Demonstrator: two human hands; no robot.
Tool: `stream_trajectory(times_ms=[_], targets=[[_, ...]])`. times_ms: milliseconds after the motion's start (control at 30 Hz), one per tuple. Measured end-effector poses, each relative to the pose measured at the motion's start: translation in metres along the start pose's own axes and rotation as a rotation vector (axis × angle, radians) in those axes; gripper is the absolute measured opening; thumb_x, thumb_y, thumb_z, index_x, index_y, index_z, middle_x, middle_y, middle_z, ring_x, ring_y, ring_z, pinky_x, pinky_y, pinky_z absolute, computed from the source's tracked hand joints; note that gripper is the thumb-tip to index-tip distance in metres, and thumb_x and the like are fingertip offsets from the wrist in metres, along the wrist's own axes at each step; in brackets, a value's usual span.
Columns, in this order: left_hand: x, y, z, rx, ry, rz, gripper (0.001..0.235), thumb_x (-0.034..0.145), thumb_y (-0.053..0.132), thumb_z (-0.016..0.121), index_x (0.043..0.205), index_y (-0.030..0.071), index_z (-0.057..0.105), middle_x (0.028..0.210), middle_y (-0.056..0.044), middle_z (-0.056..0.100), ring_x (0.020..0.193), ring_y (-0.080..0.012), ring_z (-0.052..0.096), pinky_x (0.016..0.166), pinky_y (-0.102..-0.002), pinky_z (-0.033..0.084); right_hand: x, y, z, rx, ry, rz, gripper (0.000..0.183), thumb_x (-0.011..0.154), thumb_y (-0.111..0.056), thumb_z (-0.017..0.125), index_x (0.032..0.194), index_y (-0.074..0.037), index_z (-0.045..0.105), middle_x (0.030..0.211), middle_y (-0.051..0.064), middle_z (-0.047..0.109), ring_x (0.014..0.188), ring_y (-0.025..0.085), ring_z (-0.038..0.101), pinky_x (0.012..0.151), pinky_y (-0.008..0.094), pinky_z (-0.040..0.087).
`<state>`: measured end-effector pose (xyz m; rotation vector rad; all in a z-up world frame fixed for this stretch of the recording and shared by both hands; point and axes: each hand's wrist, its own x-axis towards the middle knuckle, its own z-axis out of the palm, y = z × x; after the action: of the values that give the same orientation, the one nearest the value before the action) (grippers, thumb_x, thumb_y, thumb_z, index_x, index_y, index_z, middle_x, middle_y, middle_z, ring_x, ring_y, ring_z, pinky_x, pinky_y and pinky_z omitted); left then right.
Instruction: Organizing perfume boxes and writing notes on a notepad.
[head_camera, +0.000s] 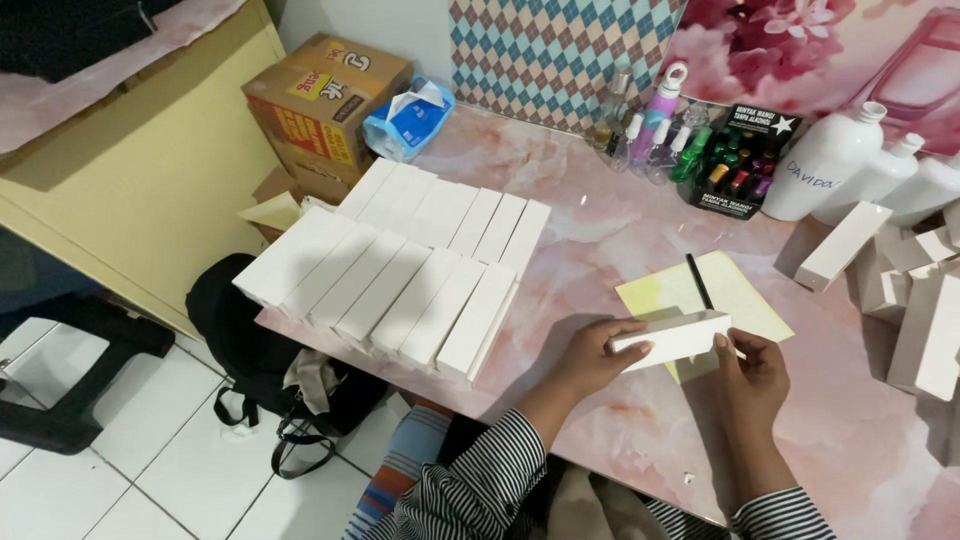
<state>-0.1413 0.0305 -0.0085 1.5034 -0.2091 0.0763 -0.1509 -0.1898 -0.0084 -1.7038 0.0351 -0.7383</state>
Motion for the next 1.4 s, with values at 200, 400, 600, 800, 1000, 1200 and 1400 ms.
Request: stream_trajectory(times_ms=[200,400,600,800,1000,1200,1400], targets=[[-0.054,0.062,-0.026,0.342,-0.300,-0.100,0.062,0.084,0.044,0.065,0.140,0.019,0.059,0.151,-0.010,0.053,0.137,-0.0270,0.052,0.106,-0.036,0.043,-0.028,-0.058,0.006,-0.161,-0.102,0.233,0.020,0.100,-0.016,0.071,0.117,-0.006,0.067,0.113,0.009,0.071,0.103,0.016,0.065,0.086,0.029,0.053],[-0.090,0.081,-0.054,0.324,-0.438,-0.114,0.070,0.086,0.036,0.062,0.152,0.019,0.044,0.152,-0.011,0.047,0.137,-0.0281,0.047,0.107,-0.037,0.040,-0.070,-0.160,0.039,0.098,-0.070,0.471,0.022,0.099,-0.010,0.067,0.118,-0.001,0.064,0.111,0.016,0.070,0.096,0.021,0.064,0.082,0.036,0.053],[-0.127,0.158,-0.101,0.267,-0.525,-0.137,0.075,0.092,0.027,0.051,0.159,0.013,0.022,0.165,-0.017,0.024,0.153,-0.0319,0.024,0.118,-0.046,0.026,-0.096,-0.189,0.066,0.125,-0.121,0.514,0.044,0.094,-0.003,0.060,0.137,-0.007,0.049,0.146,0.009,0.057,0.127,0.020,0.053,0.104,0.035,0.048],[-0.143,0.222,-0.154,0.328,-0.423,0.210,0.063,0.105,0.028,0.040,0.161,0.014,0.016,0.168,-0.018,0.022,0.159,-0.0291,0.015,0.127,-0.049,0.004,-0.138,-0.216,0.101,0.390,-0.403,0.317,0.100,0.079,0.015,0.047,0.165,-0.016,0.007,0.171,0.015,0.023,0.152,0.031,0.033,0.107,0.044,0.037],[-0.112,0.247,-0.190,0.391,-0.355,0.237,0.070,0.101,0.021,0.045,0.161,0.011,0.011,0.168,-0.024,0.014,0.160,-0.0361,0.009,0.125,-0.049,0.017,-0.136,-0.188,0.144,0.756,-0.882,0.057,0.101,0.093,-0.028,0.059,0.162,-0.013,-0.013,0.174,0.011,-0.011,0.161,0.032,-0.001,0.117,0.053,0.026],[-0.036,0.237,-0.230,0.749,-0.142,0.369,0.100,0.081,0.026,0.076,0.159,0.007,0.017,0.162,-0.020,0.023,0.147,-0.0465,0.031,0.116,-0.057,0.034,-0.076,-0.267,0.209,0.783,-0.916,0.184,0.084,0.099,-0.033,0.049,0.164,-0.014,0.000,0.176,0.008,-0.002,0.161,0.024,0.004,0.111,0.038,0.024],[0.064,0.220,-0.304,1.103,0.118,0.532,0.088,0.074,0.025,0.079,0.152,0.006,0.043,0.133,-0.020,0.056,0.125,-0.0401,0.053,0.107,-0.050,0.044,-0.014,-0.256,0.311,0.731,-0.959,0.105,0.076,0.107,-0.038,0.042,0.161,-0.003,0.002,0.171,0.025,-0.001,0.151,0.054,-0.003,0.114,0.070,0.018]])
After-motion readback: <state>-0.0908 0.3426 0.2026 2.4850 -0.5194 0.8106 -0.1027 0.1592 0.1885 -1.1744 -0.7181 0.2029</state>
